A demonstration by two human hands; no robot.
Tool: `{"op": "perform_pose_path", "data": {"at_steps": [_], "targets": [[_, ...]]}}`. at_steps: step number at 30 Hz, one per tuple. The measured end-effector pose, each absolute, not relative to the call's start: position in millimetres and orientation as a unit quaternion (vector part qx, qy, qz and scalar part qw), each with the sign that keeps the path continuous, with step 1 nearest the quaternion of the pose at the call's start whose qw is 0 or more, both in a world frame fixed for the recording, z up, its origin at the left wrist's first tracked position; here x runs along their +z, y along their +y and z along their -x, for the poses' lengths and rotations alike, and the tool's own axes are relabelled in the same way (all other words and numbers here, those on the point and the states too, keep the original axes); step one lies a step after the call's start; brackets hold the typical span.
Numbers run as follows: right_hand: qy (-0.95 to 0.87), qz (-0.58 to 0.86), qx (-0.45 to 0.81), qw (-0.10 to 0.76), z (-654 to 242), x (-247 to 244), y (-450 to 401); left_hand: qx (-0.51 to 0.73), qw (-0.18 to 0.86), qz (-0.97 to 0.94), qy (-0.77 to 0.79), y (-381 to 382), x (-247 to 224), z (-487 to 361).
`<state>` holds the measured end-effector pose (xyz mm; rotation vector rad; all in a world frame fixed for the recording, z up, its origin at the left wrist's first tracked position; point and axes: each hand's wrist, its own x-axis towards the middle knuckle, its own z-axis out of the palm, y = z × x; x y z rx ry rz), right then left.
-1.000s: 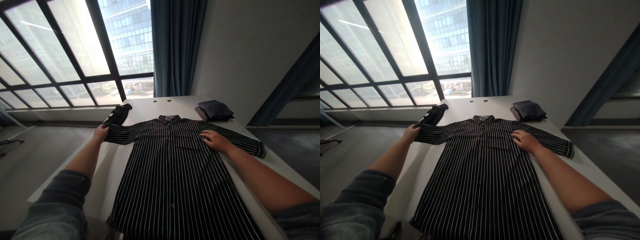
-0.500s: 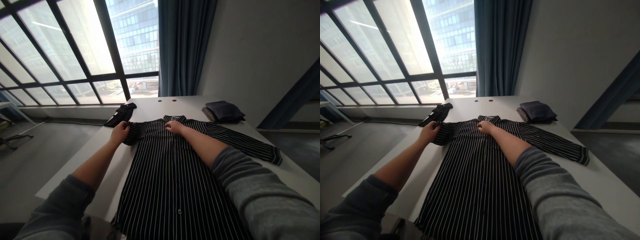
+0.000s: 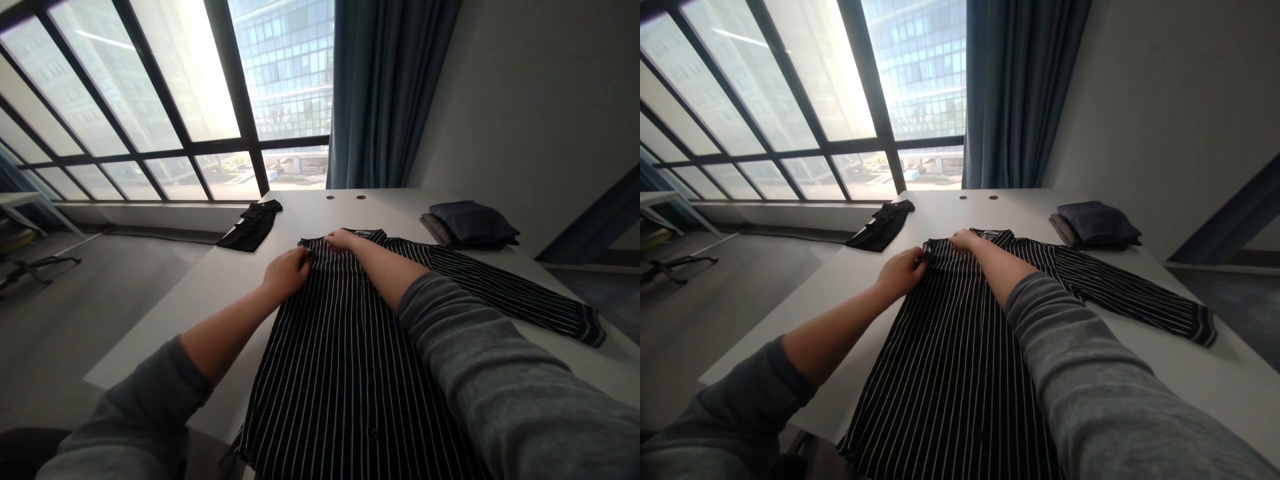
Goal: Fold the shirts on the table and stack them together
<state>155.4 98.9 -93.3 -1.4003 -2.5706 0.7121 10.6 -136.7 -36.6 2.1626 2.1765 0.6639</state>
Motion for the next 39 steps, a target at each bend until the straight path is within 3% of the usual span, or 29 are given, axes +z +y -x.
{"op": "perform_pose_path", "data": {"at_steps": [6, 11, 17, 25, 39], "targets": [[-0.838, 0.43, 0.334, 0.043, -141.6, -98.4, 94.9, 0.128, 0.031, -0.768, 0.627, -149.0, -89.7, -64.9], [-0.89, 0.405, 0.209, -0.008, -127.3, -100.9, 89.6, 0.106, 0.075, -0.777, 0.616, -148.0, -109.2, -90.3], [-0.894, 0.424, 0.141, -0.027, -121.9, -118.5, 88.1, 0.106, 0.095, -0.789, 0.597, -163.6, -112.3, -81.6], [-0.889, 0.434, 0.148, 0.001, -140.2, -127.6, 92.5, 0.003, 0.083, -0.8, 0.594, -187.8, -118.6, -58.7], [-0.898, 0.427, 0.106, 0.011, -144.8, -117.4, 93.3, 0.092, 0.129, -0.786, 0.598, -175.4, -103.8, -89.8]]}}
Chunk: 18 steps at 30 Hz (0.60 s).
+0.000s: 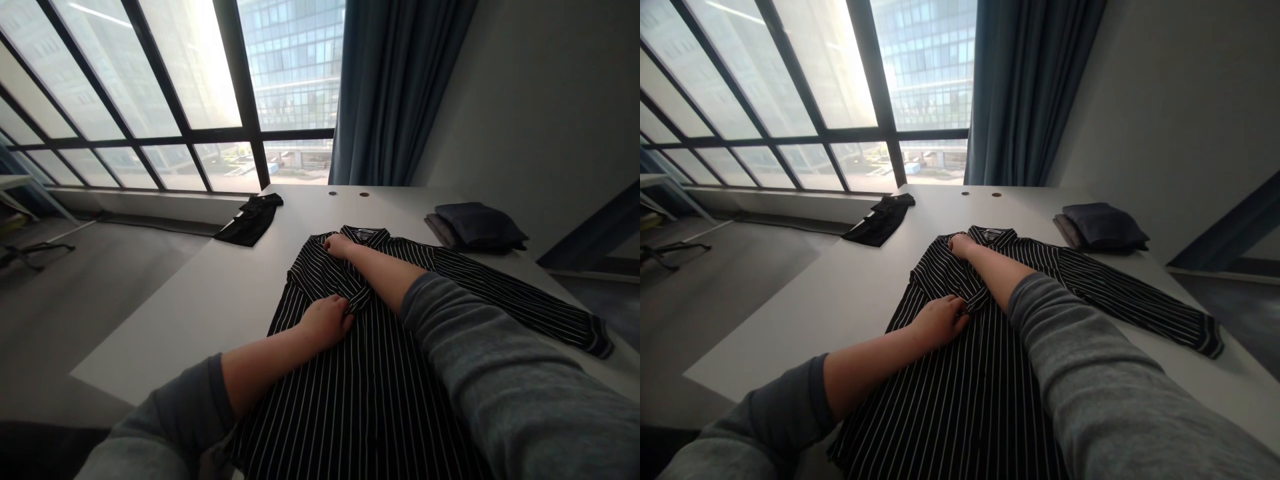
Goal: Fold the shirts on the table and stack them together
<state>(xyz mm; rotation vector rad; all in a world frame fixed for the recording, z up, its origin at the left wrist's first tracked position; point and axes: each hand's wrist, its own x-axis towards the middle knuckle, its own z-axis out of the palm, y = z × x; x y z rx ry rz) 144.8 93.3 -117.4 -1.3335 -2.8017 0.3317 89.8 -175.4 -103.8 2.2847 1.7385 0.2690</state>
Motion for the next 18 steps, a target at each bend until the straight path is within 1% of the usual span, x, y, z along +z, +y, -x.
{"op": "perform_pose_path", "data": {"at_steps": [2, 4, 9, 11, 13, 15, 18], "targets": [[-0.903, 0.418, 0.094, 0.007, -151.7, -121.9, 87.3, 0.102, 0.138, -0.791, 0.588, -175.0, -110.8, -88.7], [-0.908, 0.411, 0.079, 0.01, -157.2, -126.2, 79.2, 0.12, 0.121, -0.787, 0.593, -170.3, -116.3, -79.9], [-0.918, 0.392, 0.054, 0.037, -157.1, -132.2, 55.2, 0.146, -0.002, -0.755, 0.639, -136.7, -129.2, -23.0], [-0.919, 0.388, 0.056, 0.044, -156.1, -135.7, 42.2, 0.137, -0.033, -0.739, 0.658, -123.0, -139.3, 4.1], [-0.919, 0.384, 0.071, 0.052, -160.5, -142.2, 25.7, 0.102, -0.024, -0.736, 0.668, -114.7, -152.2, 26.2], [-0.924, 0.366, 0.095, 0.056, -172.8, -151.9, 6.5, 0.063, 0.006, -0.735, 0.675, -112.0, -165.3, 40.5], [-0.932, 0.335, 0.13, 0.04, -202.2, -167.8, -20.8, 0.042, 0.032, -0.728, 0.683, -113.7, -178.1, 47.6]]}}
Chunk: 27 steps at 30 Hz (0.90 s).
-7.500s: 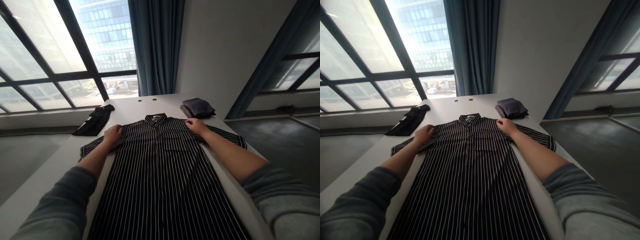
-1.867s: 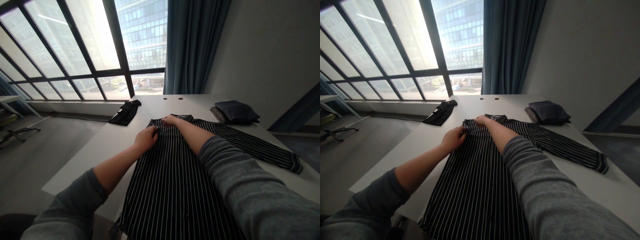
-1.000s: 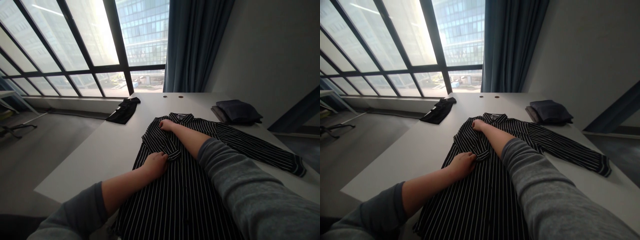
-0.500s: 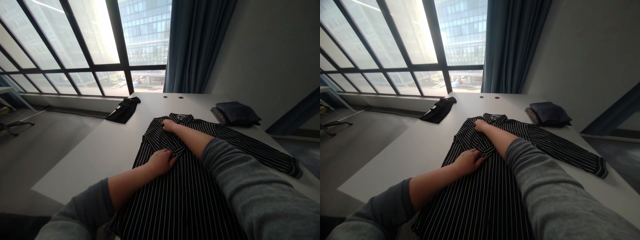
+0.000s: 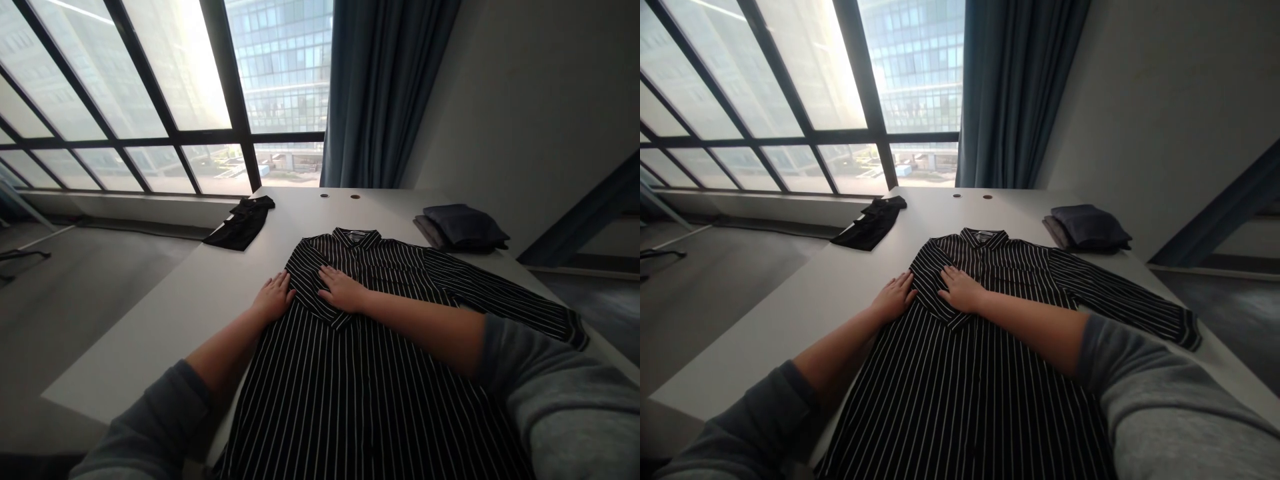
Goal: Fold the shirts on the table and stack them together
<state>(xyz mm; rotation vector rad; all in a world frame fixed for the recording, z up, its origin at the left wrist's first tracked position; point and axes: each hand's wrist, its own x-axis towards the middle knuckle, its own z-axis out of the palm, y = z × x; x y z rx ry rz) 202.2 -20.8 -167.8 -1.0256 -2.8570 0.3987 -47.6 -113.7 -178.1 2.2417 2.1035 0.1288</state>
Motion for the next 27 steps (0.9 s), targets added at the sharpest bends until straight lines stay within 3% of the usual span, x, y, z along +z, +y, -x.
{"op": "perform_pose_path", "data": {"at_steps": [9, 18, 27], "targets": [[-0.931, 0.326, 0.162, 0.028, -235.1, -174.9, -40.0, 0.018, 0.007, -0.708, 0.706, -116.1, -177.3, 43.9], [-0.937, 0.329, 0.072, 0.096, -155.3, -153.7, 18.9, 0.023, -0.054, -0.729, 0.682, -125.9, -172.7, 33.2], [-0.908, 0.403, 0.117, -0.005, -84.6, -167.9, 88.5, 0.015, 0.004, -0.738, 0.675, -127.6, -178.0, 37.2]]}}
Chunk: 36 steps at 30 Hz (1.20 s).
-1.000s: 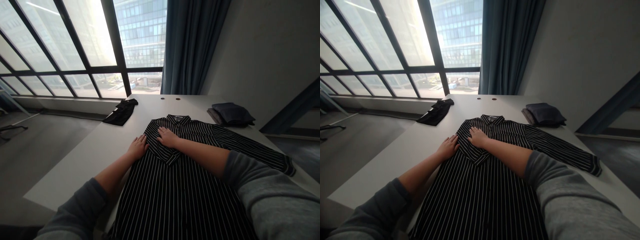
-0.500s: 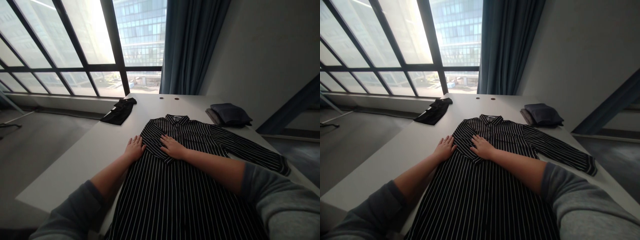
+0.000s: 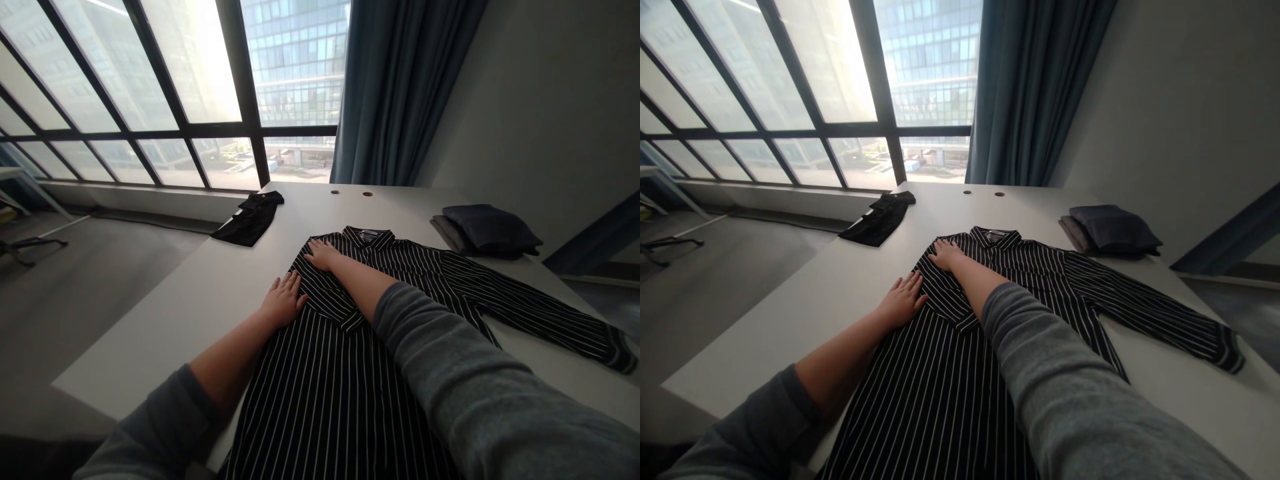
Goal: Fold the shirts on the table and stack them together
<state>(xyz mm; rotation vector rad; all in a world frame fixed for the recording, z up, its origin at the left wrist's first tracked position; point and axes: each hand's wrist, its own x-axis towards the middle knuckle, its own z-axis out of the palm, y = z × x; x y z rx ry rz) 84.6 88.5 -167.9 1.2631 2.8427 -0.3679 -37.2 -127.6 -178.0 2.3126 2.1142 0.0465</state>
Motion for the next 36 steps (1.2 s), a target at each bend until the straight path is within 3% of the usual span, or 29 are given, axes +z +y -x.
{"op": "perform_pose_path", "data": {"at_steps": [9, 18, 24, 31, 36], "targets": [[0.904, -0.416, -0.098, -0.007, -87.7, -184.3, 96.1, 0.026, 0.027, -0.735, 0.677, -125.2, -176.2, 41.4], [0.901, -0.425, -0.049, -0.076, -130.4, -157.1, 78.3, 0.035, 0.002, -0.738, 0.674, -126.3, -176.7, 42.8], [0.887, -0.451, 0.029, -0.097, -297.6, -141.1, 62.5, 0.019, -0.025, -0.745, 0.667, -128.7, -170.4, 41.6], [0.66, -0.731, 0.103, -0.139, -550.6, -159.9, 22.9, 0.034, -0.057, -0.789, 0.611, -135.1, -146.0, -13.5], [0.532, -0.832, 0.062, -0.145, -636.5, -161.8, 3.8, 0.04, -0.019, -0.86, 0.508, -139.6, -134.5, -96.5]]}}
